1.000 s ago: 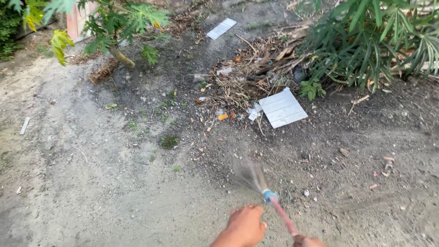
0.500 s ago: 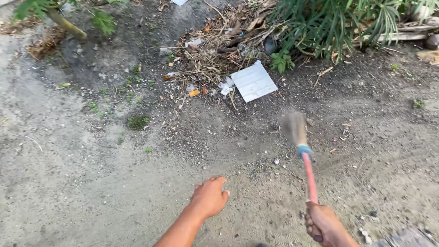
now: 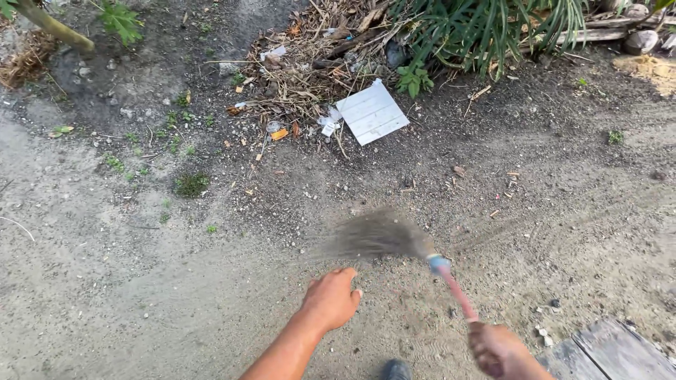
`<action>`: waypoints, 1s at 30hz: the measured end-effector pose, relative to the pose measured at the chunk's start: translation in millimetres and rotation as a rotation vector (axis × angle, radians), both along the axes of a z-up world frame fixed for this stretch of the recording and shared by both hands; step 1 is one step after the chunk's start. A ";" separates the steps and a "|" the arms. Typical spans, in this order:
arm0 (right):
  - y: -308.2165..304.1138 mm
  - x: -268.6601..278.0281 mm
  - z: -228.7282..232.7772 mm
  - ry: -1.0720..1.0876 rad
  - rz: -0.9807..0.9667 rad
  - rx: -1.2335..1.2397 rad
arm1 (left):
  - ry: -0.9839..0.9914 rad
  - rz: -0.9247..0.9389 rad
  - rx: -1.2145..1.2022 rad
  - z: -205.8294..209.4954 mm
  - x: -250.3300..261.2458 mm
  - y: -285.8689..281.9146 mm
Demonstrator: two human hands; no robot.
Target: The recorder uses a broom to sweep dirt and debris on the ground outdoors.
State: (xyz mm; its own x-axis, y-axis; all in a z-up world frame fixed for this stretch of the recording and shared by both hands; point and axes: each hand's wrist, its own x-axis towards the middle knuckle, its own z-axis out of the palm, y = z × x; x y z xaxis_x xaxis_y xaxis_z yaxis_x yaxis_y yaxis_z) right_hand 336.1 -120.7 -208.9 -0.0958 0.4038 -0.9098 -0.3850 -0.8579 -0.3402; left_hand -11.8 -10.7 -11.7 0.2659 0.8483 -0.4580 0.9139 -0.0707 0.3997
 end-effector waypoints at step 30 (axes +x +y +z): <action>-43.7 19.2 62.9 -0.246 -0.180 -0.122 | -0.055 -0.135 0.063 -10.0 7.1 7.3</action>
